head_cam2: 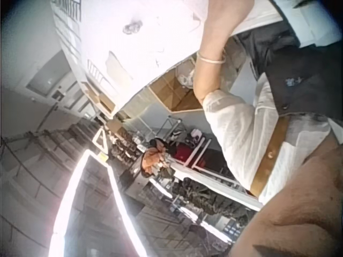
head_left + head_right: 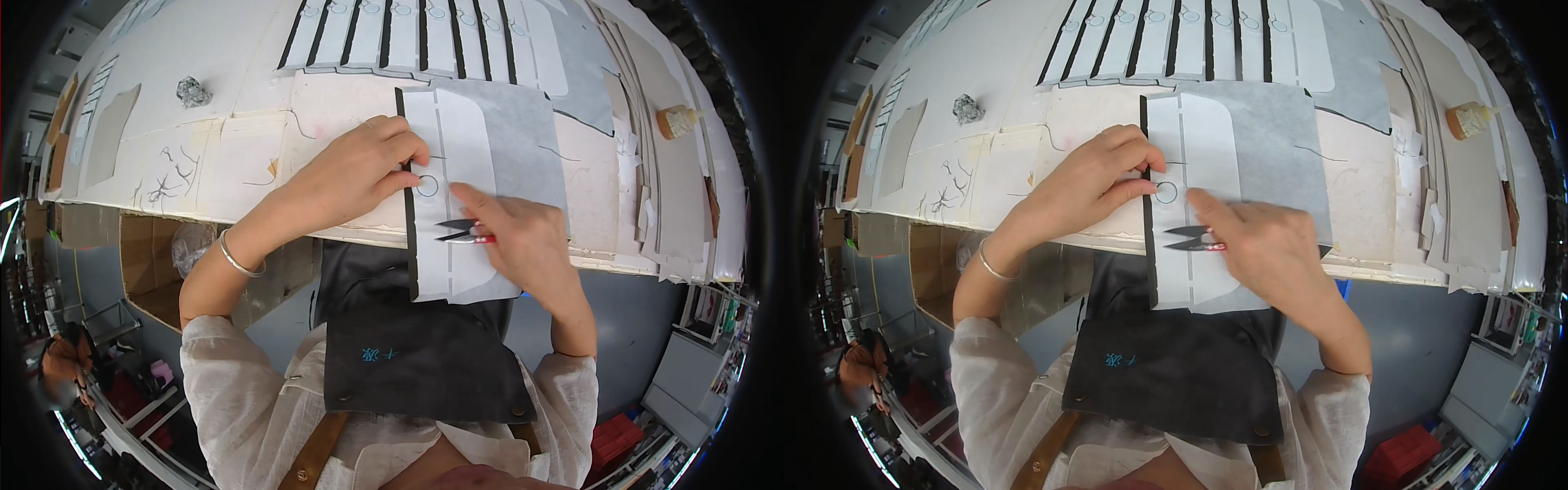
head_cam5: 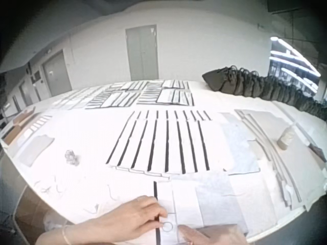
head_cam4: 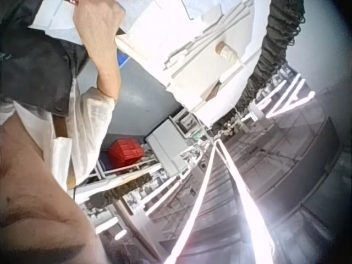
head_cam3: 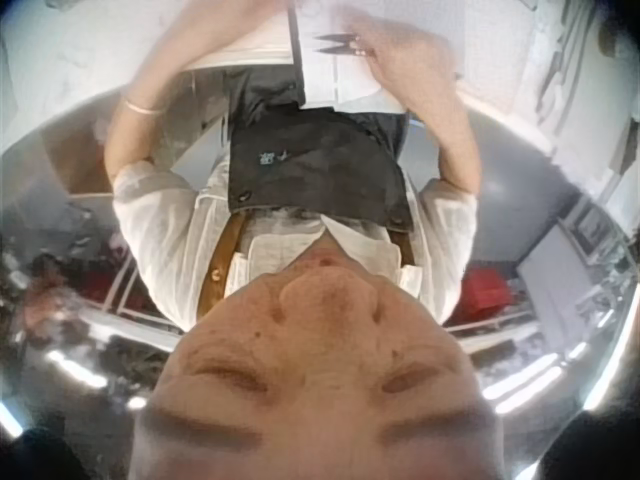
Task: Assembling leather pieces by trimming threads and applying glue.
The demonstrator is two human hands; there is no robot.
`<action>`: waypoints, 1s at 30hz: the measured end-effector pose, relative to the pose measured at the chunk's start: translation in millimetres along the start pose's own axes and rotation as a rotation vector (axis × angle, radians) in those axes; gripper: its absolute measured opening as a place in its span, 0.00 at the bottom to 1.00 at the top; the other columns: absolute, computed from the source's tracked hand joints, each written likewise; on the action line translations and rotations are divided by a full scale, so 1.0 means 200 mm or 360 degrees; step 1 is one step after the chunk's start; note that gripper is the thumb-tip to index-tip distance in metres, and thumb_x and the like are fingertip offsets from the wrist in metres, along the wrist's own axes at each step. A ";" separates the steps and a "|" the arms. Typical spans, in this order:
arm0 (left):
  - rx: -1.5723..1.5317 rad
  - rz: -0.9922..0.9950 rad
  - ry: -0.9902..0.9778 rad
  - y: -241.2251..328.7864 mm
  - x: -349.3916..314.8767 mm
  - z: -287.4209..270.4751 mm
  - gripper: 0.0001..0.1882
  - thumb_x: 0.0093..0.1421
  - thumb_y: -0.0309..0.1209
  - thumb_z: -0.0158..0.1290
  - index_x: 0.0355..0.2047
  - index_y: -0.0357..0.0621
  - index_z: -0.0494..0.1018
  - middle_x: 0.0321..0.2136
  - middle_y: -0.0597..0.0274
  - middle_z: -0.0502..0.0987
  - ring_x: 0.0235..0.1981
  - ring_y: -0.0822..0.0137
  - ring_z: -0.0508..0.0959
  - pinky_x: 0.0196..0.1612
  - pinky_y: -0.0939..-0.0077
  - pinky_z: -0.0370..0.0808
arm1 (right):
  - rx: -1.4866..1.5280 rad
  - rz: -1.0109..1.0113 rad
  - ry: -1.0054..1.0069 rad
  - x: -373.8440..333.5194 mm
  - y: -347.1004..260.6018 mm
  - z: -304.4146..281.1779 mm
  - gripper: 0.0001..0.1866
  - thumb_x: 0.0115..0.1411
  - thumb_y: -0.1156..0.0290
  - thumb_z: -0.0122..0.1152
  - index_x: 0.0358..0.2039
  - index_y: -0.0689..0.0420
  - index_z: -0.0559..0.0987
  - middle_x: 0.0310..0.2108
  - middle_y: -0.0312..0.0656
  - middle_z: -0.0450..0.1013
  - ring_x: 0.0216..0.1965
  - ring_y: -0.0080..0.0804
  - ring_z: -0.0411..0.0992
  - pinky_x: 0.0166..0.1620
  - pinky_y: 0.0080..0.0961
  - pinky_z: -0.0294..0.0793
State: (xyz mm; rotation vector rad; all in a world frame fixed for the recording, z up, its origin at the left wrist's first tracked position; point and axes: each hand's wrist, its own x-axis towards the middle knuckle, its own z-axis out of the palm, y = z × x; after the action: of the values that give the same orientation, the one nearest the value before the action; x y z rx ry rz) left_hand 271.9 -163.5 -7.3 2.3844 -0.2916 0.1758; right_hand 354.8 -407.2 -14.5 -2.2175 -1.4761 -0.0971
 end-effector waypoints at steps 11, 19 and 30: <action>0.0026 -0.0062 0.0089 -0.03 0.02 0.05 0.05 0.60 0.25 0.56 0.32 0.37 0.72 0.30 0.56 0.72 0.34 0.55 0.73 0.36 0.65 0.71 | -0.0346 -0.0334 -0.0133 0.04 -0.04 0.04 0.31 0.48 0.74 0.60 0.57 0.55 0.77 0.14 0.34 0.62 0.17 0.27 0.67 0.20 0.25 0.68; -0.0184 -0.0181 0.0030 -0.02 0.00 0.03 0.05 0.62 0.26 0.56 0.34 0.38 0.73 0.30 0.57 0.73 0.31 0.57 0.73 0.34 0.68 0.70 | -0.0331 -0.0290 -0.0112 0.02 -0.04 0.06 0.30 0.50 0.73 0.62 0.58 0.51 0.77 0.14 0.33 0.61 0.16 0.27 0.66 0.20 0.26 0.67; 0.0488 0.0095 0.0049 0.03 0.02 0.04 0.05 0.56 0.23 0.58 0.33 0.41 0.73 0.30 0.61 0.74 0.35 0.57 0.76 0.34 0.64 0.75 | -0.0250 -0.0246 -0.0034 0.02 -0.03 0.08 0.30 0.50 0.75 0.64 0.57 0.47 0.78 0.13 0.32 0.60 0.15 0.28 0.65 0.20 0.27 0.67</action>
State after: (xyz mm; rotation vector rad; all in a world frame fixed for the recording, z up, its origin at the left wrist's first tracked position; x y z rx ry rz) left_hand 275.0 -173.6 -7.8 2.6741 -0.3422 0.3039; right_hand 347.7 -395.7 -25.5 -2.2282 -1.7031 -0.2477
